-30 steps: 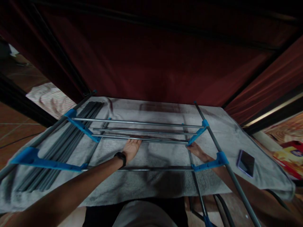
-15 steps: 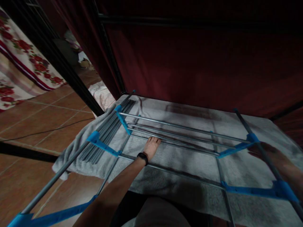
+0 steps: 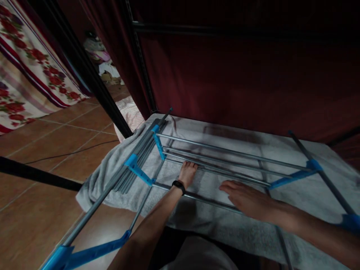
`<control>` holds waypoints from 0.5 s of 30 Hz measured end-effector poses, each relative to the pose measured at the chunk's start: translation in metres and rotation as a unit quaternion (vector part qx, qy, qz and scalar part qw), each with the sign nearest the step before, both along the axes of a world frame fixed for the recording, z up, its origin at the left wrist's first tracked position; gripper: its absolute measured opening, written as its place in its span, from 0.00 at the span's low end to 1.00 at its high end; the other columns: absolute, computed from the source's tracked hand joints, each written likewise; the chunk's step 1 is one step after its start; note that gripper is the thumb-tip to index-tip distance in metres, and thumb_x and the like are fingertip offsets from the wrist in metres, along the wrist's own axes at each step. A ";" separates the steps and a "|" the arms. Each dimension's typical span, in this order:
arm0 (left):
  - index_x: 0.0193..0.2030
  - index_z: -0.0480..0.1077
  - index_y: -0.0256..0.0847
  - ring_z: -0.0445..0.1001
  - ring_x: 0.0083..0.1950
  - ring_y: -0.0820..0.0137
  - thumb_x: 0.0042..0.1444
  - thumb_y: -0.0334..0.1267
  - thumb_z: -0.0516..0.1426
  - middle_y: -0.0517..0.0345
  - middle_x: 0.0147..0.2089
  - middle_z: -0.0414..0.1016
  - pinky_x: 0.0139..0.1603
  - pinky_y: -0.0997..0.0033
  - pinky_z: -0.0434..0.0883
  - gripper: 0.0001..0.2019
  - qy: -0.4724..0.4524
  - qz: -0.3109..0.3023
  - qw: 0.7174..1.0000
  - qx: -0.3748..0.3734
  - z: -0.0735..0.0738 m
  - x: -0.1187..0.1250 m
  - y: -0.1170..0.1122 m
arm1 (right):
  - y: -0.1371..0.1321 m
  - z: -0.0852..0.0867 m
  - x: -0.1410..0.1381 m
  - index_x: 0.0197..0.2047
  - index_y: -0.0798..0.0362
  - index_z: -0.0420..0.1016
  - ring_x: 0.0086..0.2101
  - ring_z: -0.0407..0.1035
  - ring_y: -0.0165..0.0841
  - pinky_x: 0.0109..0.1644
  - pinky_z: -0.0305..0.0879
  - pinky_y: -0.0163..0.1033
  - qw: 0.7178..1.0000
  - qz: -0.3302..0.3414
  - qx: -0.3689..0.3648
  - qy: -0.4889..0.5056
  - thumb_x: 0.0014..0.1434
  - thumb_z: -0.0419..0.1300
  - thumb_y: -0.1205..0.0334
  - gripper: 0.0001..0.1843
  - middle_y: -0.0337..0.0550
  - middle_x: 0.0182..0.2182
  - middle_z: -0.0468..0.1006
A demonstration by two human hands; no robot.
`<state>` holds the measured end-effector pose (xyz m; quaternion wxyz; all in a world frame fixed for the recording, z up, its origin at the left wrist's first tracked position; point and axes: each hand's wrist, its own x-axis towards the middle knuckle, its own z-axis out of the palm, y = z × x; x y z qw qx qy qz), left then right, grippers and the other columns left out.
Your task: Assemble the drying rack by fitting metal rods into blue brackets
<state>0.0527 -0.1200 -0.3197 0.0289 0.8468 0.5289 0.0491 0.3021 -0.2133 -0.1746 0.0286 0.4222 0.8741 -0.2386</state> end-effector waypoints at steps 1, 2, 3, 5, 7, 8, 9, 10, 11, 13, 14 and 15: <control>0.53 0.74 0.36 0.72 0.58 0.58 0.63 0.23 0.52 0.44 0.55 0.76 0.63 0.56 0.63 0.15 -0.001 0.000 1.000 0.001 0.001 0.000 0.000 | 0.008 -0.019 -0.015 0.56 0.52 0.79 0.56 0.73 0.39 0.64 0.67 0.46 1.000 0.015 0.002 -0.016 0.63 0.48 0.75 0.25 0.52 0.57 0.77; 0.52 0.74 0.36 0.72 0.58 0.58 0.64 0.23 0.52 0.45 0.55 0.76 0.63 0.56 0.63 0.15 -0.002 0.000 1.000 0.003 0.001 -0.001 -0.001 | 0.016 -0.038 -0.027 0.56 0.54 0.78 0.57 0.72 0.39 0.65 0.66 0.46 0.999 0.019 0.005 -0.026 0.62 0.47 0.76 0.26 0.53 0.57 0.77; 0.52 0.74 0.36 0.72 0.58 0.58 0.64 0.23 0.51 0.45 0.55 0.76 0.63 0.56 0.64 0.15 -0.002 0.001 1.000 0.005 0.002 -0.001 -0.001 | 0.026 -0.056 -0.035 0.58 0.55 0.78 0.57 0.71 0.39 0.65 0.65 0.45 0.999 0.004 0.008 -0.037 0.63 0.47 0.76 0.27 0.54 0.57 0.77; 0.52 0.74 0.37 0.73 0.58 0.59 0.65 0.24 0.50 0.46 0.54 0.76 0.64 0.56 0.64 0.15 -0.005 0.006 1.000 0.010 0.002 -0.002 -0.002 | 0.044 -0.088 -0.047 0.61 0.57 0.76 0.59 0.69 0.39 0.65 0.63 0.43 0.996 -0.067 0.027 -0.053 0.64 0.47 0.74 0.27 0.55 0.59 0.76; 0.52 0.73 0.38 0.73 0.58 0.59 0.66 0.24 0.49 0.47 0.54 0.76 0.65 0.56 0.64 0.15 -0.010 0.011 1.000 0.015 0.001 -0.002 -0.003 | 0.056 -0.114 -0.055 0.65 0.57 0.72 0.61 0.67 0.41 0.66 0.62 0.44 0.985 -0.129 0.084 -0.072 0.64 0.47 0.73 0.28 0.56 0.62 0.74; 0.52 0.73 0.38 0.73 0.59 0.59 0.66 0.24 0.49 0.46 0.54 0.76 0.65 0.57 0.64 0.15 -0.015 0.012 1.000 0.018 0.000 -0.002 -0.003 | 0.060 -0.125 -0.058 0.67 0.57 0.70 0.62 0.67 0.42 0.67 0.61 0.45 0.978 -0.149 0.121 -0.079 0.65 0.47 0.73 0.29 0.55 0.63 0.73; 0.53 0.73 0.38 0.72 0.59 0.59 0.66 0.24 0.49 0.46 0.55 0.76 0.65 0.56 0.64 0.16 -0.022 0.014 0.999 0.022 -0.001 -0.002 -0.003 | 0.062 -0.136 -0.059 0.68 0.56 0.68 0.62 0.67 0.42 0.67 0.61 0.47 0.970 -0.161 0.159 -0.086 0.65 0.46 0.73 0.30 0.55 0.63 0.73; 0.53 0.73 0.38 0.72 0.60 0.58 0.66 0.24 0.49 0.46 0.55 0.76 0.65 0.56 0.64 0.16 -0.028 0.015 0.999 0.025 -0.001 -0.002 -0.003 | 0.063 -0.145 -0.059 0.69 0.55 0.67 0.61 0.67 0.43 0.67 0.61 0.48 0.962 -0.170 0.194 -0.092 0.66 0.45 0.73 0.31 0.55 0.63 0.73; 0.53 0.73 0.38 0.72 0.60 0.58 0.65 0.24 0.49 0.46 0.55 0.76 0.65 0.55 0.65 0.16 -0.034 0.016 0.999 0.027 -0.002 -0.002 -0.003 | 0.064 -0.153 -0.059 0.69 0.55 0.67 0.60 0.69 0.43 0.66 0.61 0.48 0.954 -0.175 0.221 -0.098 0.67 0.45 0.73 0.30 0.55 0.63 0.74; 0.52 0.74 0.39 0.73 0.58 0.57 0.64 0.23 0.50 0.46 0.53 0.77 0.64 0.55 0.65 0.16 -0.043 0.017 0.999 0.025 -0.002 -0.003 -0.003 | 0.066 -0.166 -0.055 0.66 0.54 0.70 0.57 0.72 0.42 0.64 0.64 0.48 0.946 -0.174 0.250 -0.111 0.68 0.45 0.71 0.26 0.55 0.59 0.77; 0.51 0.74 0.39 0.73 0.58 0.58 0.63 0.23 0.50 0.46 0.53 0.77 0.64 0.55 0.66 0.17 -0.047 0.020 0.998 0.021 -0.002 -0.004 -0.003 | 0.068 -0.170 -0.053 0.64 0.53 0.71 0.54 0.74 0.41 0.62 0.66 0.48 0.945 -0.175 0.251 -0.119 0.69 0.45 0.70 0.25 0.55 0.57 0.78; 0.51 0.74 0.39 0.73 0.57 0.58 0.62 0.22 0.50 0.47 0.53 0.77 0.64 0.55 0.66 0.17 -0.053 0.025 0.998 0.017 -0.001 -0.006 -0.004 | 0.070 -0.173 -0.051 0.62 0.52 0.72 0.52 0.75 0.40 0.60 0.68 0.46 0.945 -0.175 0.246 -0.125 0.70 0.45 0.69 0.23 0.54 0.54 0.80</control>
